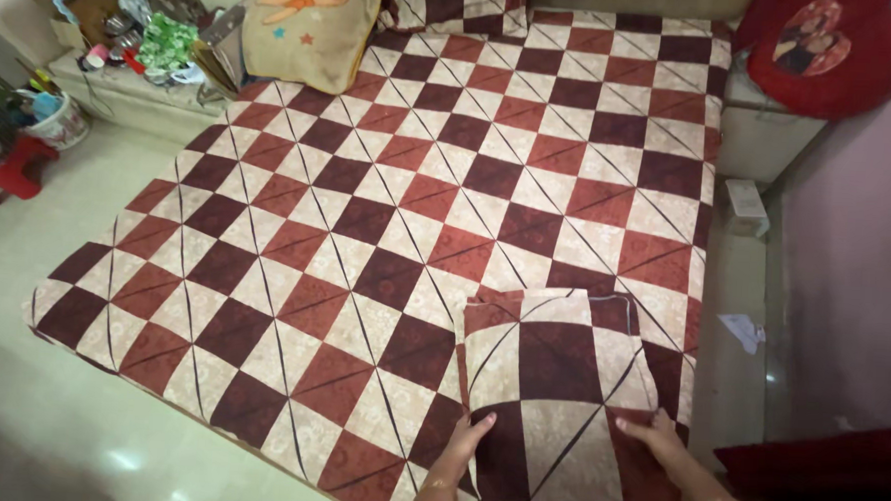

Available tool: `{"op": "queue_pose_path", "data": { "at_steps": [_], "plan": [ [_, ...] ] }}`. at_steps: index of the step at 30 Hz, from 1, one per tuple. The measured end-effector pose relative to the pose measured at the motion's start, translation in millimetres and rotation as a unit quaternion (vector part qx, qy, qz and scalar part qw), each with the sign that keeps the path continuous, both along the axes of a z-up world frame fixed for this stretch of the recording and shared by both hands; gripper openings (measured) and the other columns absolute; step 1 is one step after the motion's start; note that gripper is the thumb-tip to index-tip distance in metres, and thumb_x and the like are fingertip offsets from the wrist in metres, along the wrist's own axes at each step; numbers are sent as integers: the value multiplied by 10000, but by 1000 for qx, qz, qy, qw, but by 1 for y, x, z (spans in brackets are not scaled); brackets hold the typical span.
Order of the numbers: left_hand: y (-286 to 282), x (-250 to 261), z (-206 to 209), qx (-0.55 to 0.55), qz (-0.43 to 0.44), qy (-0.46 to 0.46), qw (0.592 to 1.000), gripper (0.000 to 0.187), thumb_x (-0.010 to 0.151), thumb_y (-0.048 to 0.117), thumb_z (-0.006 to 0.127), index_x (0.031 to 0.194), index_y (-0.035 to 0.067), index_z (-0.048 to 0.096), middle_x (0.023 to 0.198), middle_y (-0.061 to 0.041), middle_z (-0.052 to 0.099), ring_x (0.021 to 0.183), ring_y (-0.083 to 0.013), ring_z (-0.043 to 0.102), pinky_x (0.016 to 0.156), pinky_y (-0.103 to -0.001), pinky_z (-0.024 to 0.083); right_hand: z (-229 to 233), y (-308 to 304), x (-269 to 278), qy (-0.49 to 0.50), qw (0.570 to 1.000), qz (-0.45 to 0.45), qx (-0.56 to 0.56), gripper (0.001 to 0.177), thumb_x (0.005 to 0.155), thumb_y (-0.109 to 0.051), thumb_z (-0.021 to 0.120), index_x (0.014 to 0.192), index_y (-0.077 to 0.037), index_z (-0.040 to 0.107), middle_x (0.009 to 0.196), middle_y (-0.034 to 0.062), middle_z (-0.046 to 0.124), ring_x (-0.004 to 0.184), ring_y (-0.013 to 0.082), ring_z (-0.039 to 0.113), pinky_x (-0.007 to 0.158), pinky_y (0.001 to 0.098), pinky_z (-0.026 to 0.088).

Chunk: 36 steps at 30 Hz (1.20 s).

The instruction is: The person puts a pillowcase onto a pillow, places the pillow near the headboard, and smooths and tucks the bedsheet along the mattress.

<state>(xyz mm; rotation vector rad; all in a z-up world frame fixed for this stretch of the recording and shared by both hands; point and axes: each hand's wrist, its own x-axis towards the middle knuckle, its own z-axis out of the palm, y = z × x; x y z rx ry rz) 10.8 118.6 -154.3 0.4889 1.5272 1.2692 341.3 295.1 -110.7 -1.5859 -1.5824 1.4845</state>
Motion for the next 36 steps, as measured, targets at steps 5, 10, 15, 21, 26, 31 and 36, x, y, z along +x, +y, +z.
{"op": "queue_pose_path", "data": {
  "at_steps": [5, 10, 15, 21, 26, 31, 36],
  "plan": [
    [2, 13, 4, -40, 71, -74, 994, 861, 791, 389, 871, 1411, -76, 497, 1390, -216, 648, 1284, -288, 624, 1112, -399, 472, 7, -6, -14, 139, 974, -33, -177, 639, 761, -277, 833, 1293, 47, 688, 1199, 210, 731, 1096, 296, 670, 940, 397, 509],
    [-21, 6, 24, 56, 58, -304, 949, 773, 803, 489, 756, 1383, -6, 623, 1341, -116, 711, 1255, -231, 635, 1075, -366, 469, 26, -15, -7, 262, 937, -36, -229, 520, 759, -68, 719, 1272, -25, 644, 1139, 148, 733, 1053, 281, 683, 923, 432, 535],
    [-43, -12, 45, 124, 38, -335, 933, 784, 760, 414, 777, 1399, 22, 550, 1318, -101, 710, 1248, -233, 638, 1071, -391, 484, 58, -48, 60, 319, 914, 2, -251, 698, 779, -109, 732, 1426, -31, 483, 1320, 172, 600, 1172, 331, 586, 993, 476, 445],
    [-45, -27, 73, 265, 2, -178, 948, 969, 674, 295, 852, 1472, 8, 383, 1329, -147, 670, 1227, -278, 652, 1063, -441, 493, 93, -36, 91, 470, 854, 138, -174, 1026, 806, -201, 786, 1630, -125, 179, 1642, 148, 309, 1412, 345, 375, 1117, 531, 291],
    [-18, -19, 94, 392, -31, 151, 907, 1035, 756, 264, 911, 1533, -37, 297, 1462, -171, 568, 1366, -274, 550, 1168, -403, 379, 108, 14, 77, 460, 882, 99, 34, 1234, 666, -324, 841, 1665, -76, 159, 1687, 103, 314, 1505, 226, 358, 1175, 407, 277],
    [-72, 39, 140, 413, 57, 328, 848, 1070, 608, 140, 898, 1494, -50, 329, 1341, -258, 587, 1194, -360, 589, 1003, -469, 461, 97, 31, 125, 449, 888, 68, -70, 1161, 637, -304, 865, 1604, -49, 278, 1521, 168, 454, 1329, 380, 473, 1069, 590, 380],
    [-49, 73, 273, 400, 143, 231, 876, 952, 536, -58, 783, 1406, -20, 398, 1138, -279, 680, 902, -386, 709, 747, -466, 601, 133, 71, 157, 404, 903, 142, 0, 1033, 632, -260, 862, 1523, -69, 376, 1467, 117, 565, 1317, 290, 564, 1044, 496, 456]
  ]
}}
